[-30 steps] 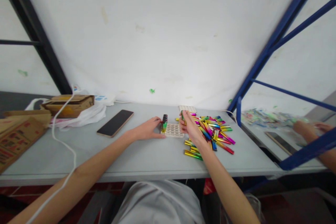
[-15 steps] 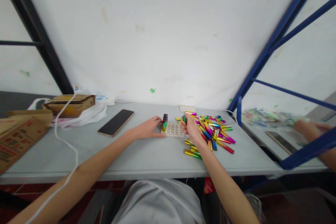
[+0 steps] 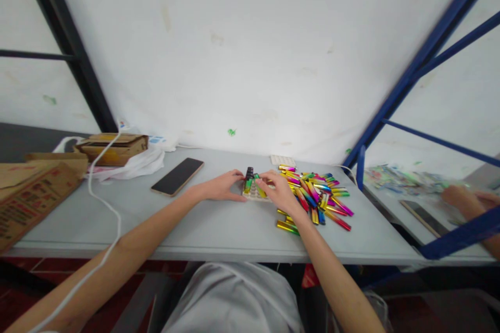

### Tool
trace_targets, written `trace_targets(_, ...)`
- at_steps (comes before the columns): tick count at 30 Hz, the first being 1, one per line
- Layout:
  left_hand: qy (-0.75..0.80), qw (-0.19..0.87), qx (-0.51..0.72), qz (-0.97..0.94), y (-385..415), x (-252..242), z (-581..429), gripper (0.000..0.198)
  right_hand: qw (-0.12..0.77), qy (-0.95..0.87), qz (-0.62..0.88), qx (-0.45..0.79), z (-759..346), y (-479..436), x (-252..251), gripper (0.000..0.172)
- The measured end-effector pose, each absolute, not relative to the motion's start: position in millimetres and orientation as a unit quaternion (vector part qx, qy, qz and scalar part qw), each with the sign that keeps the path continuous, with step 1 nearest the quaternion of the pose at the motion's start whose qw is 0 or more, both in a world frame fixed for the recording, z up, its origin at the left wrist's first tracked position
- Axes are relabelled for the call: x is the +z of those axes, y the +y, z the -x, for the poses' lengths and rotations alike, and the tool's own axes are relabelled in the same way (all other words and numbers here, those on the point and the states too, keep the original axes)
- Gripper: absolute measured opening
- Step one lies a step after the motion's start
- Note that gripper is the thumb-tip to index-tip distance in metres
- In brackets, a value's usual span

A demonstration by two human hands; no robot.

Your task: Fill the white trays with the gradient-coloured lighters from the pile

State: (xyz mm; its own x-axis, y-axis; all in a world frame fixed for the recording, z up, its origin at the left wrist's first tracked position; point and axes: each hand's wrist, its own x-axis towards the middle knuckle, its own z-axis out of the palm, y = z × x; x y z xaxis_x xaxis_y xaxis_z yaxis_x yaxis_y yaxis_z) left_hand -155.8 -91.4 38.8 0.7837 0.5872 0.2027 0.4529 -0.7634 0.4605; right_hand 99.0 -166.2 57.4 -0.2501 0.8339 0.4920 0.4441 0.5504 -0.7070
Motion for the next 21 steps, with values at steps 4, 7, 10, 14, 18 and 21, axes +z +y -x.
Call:
trace_targets(4, 0.276, 0.206, 0.164, -0.924, -87.0, 37.8, 158.9, 0.073, 0.42, -0.775, 0.414, 0.226, -98.6, -168.7, 60.6, 0.031)
trace_targets(7, 0.274, 0.207, 0.17, -0.924, -85.6, 36.0, 159.1, 0.073, 0.392, -0.796, 0.408, 0.213, -98.4, -171.1, 61.6, 0.025)
trace_targets(10, 0.276, 0.208, 0.176, -0.922, -85.0, 34.0, 158.6, 0.074, 0.35, -0.823, 0.402, 0.195, -97.2, -173.8, 62.6, 0.02)
trace_targets(14, 0.28, 0.208, 0.173, -0.921, -84.5, 32.5, 158.7, 0.075, 0.298, -0.848, 0.418, 0.131, -95.0, -176.1, 66.0, 0.02)
trace_targets(18, 0.284, 0.208, 0.172, -0.92, -84.1, 31.6, 159.0, 0.076, 0.269, -0.855, 0.431, 0.105, -94.7, -176.0, 65.7, 0.02)
trace_targets(21, 0.284, 0.206, 0.176, -0.92, -84.6, 31.7, 158.6, 0.075, 0.247, -0.856, 0.446, 0.083, -93.3, -176.6, 64.0, 0.021)
